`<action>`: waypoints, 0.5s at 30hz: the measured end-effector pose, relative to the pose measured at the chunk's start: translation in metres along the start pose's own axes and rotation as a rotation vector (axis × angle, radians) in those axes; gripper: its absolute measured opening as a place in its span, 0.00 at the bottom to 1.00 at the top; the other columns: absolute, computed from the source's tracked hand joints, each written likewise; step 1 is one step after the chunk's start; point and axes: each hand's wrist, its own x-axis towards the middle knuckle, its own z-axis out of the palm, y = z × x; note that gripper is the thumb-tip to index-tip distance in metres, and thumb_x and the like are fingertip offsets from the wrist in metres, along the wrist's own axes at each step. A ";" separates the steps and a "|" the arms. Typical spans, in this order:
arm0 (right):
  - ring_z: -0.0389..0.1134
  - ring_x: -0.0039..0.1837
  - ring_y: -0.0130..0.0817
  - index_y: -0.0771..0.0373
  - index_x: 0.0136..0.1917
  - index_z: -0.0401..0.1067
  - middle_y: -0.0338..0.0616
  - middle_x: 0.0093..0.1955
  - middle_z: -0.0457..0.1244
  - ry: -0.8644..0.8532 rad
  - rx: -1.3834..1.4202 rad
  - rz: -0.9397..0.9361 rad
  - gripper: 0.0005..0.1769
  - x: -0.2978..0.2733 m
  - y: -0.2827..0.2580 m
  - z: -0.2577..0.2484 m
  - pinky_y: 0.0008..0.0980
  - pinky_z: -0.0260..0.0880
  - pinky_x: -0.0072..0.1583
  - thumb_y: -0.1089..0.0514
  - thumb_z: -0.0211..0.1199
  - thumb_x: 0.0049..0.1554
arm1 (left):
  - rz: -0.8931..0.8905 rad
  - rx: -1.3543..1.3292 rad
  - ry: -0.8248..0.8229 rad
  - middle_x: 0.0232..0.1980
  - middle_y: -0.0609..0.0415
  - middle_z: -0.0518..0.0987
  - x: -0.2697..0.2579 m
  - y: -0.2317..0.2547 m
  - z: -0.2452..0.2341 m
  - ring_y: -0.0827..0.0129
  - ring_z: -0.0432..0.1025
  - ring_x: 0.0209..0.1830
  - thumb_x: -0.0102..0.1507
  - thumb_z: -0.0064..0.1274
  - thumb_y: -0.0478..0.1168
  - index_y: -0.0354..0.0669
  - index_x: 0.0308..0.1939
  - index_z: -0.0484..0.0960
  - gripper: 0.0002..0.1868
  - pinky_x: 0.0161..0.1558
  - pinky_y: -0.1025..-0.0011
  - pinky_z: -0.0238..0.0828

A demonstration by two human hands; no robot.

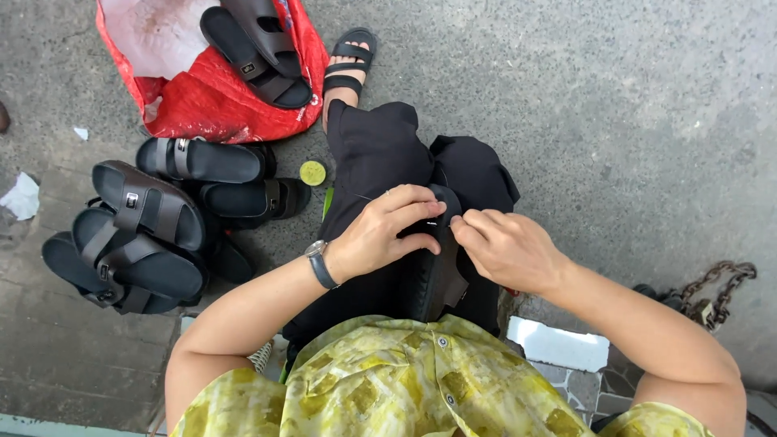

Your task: Repairing a sandal by sewing the sole to the upper part using a stitching awl and thread.

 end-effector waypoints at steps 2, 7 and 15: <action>0.65 0.39 0.35 0.59 0.56 0.63 0.34 0.40 0.54 -0.011 0.021 0.019 0.14 -0.004 -0.002 -0.004 0.26 0.66 0.31 0.61 0.52 0.56 | 0.016 0.008 -0.003 0.42 0.49 0.74 0.003 0.005 0.000 0.55 0.73 0.41 0.51 0.66 0.41 0.34 0.41 0.77 0.20 0.43 0.65 0.74; 0.69 0.39 0.42 0.58 0.56 0.65 0.39 0.43 0.60 -0.027 0.245 0.221 0.11 -0.003 -0.010 -0.027 0.31 0.70 0.32 0.56 0.52 0.60 | 0.016 0.415 0.101 0.34 0.56 0.65 -0.013 0.021 0.001 0.62 0.67 0.31 0.54 0.63 0.48 0.42 0.25 0.71 0.18 0.27 0.70 0.66; 0.69 0.41 0.36 0.58 0.57 0.70 0.39 0.43 0.65 0.171 0.347 0.229 0.14 -0.007 -0.013 -0.011 0.27 0.69 0.35 0.60 0.60 0.56 | -0.548 -0.710 0.003 0.38 0.49 0.76 -0.031 0.007 0.006 0.74 0.72 0.19 0.63 0.49 0.30 0.37 0.44 0.74 0.06 0.21 0.81 0.70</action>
